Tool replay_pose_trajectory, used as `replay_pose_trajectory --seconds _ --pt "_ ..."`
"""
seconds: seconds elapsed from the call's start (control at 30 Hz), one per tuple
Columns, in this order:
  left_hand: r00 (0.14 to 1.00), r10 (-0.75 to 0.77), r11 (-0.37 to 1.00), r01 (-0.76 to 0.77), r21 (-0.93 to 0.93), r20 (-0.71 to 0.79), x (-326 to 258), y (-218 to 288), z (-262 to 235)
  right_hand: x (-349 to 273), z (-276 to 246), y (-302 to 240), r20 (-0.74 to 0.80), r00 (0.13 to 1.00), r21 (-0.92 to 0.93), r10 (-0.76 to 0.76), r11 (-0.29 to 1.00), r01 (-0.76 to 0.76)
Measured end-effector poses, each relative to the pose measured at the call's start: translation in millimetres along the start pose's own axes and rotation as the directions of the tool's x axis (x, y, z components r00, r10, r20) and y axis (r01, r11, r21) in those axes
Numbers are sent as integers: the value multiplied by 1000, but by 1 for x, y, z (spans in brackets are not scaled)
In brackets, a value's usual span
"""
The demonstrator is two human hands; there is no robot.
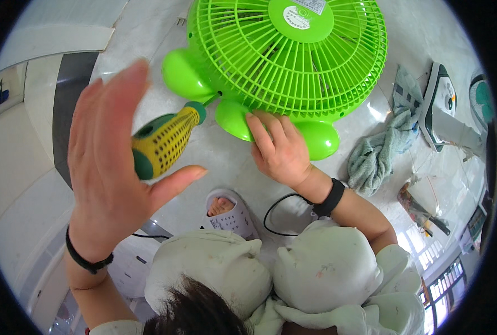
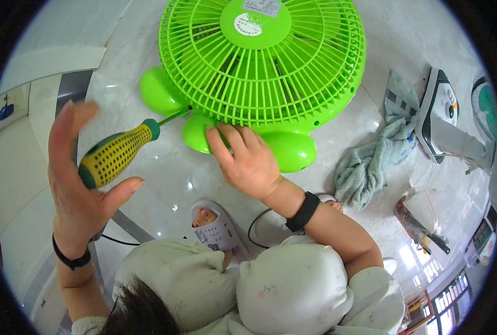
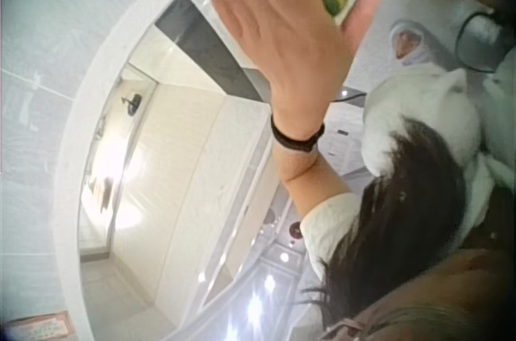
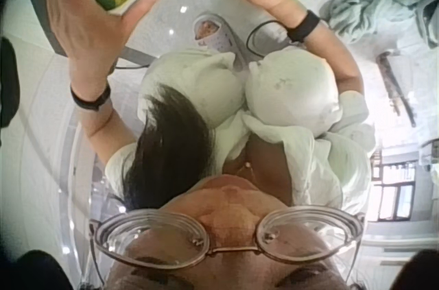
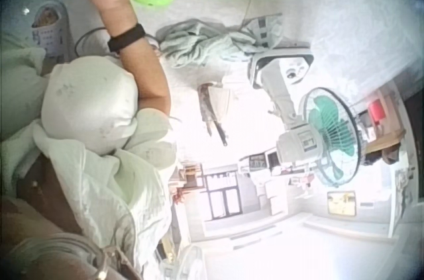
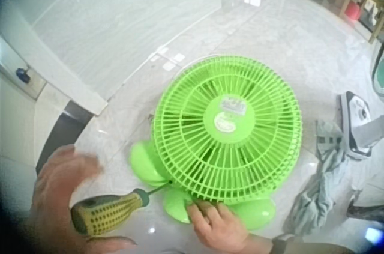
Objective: The person uses a screwdriver to tighten screws on the base of a green turtle-shaped fan. They rotate the fan to access different screw holes and continue fastening the base components together.
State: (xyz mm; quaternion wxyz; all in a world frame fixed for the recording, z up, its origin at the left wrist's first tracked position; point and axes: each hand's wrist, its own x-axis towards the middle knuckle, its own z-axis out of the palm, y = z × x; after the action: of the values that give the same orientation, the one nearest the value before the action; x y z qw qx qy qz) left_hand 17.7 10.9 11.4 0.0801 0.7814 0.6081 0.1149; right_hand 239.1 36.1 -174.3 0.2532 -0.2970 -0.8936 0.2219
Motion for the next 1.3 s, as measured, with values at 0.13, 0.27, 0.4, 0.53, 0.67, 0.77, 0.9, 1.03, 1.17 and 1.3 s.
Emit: replay_pose_trajectory --seconds 0.13,0.27,0.4,0.53,0.67,0.77,0.9,1.03,1.17,1.3 --pt "969 238 970 -240 27 69 -1 -1 0 -1 0 -1 3 1000 12 5 1000 -5" --pt "981 -35 989 7 145 192 -4 1 -6 -1 0 -2 13 1000 -3 14 1000 -14" --pt "964 131 991 -134 -3 230 -7 2 -12 -1 0 -1 5 1000 6 7 1000 -7" --pt "976 67 997 -58 -46 209 -3 3 -12 -1 1 -1 1 1000 6 10 1000 -10" --pt "994 50 995 -58 85 92 9 -1 -8 -2 0 -1 19 1000 -17 -2 1000 2" --pt "933 303 943 -263 -205 197 13 -2 -6 -2 2 -1 23 1000 -12 8 1000 -8" --pt "982 29 999 -32 9 186 9 -2 -11 -2 2 -1 13 1000 5 3 1000 -3" --pt "971 117 992 -124 19 207 5 -8 -13 -2 1 -1 13 1000 -3 -4 1000 4" --pt "978 152 988 -150 -31 142 4 -10 -8 -1 2 -1 4 1000 8 4 1000 -4" --pt "989 -73 997 69 36 129 0 -5 -11 -2 2 0 -4 1000 -17 -8 1000 8"
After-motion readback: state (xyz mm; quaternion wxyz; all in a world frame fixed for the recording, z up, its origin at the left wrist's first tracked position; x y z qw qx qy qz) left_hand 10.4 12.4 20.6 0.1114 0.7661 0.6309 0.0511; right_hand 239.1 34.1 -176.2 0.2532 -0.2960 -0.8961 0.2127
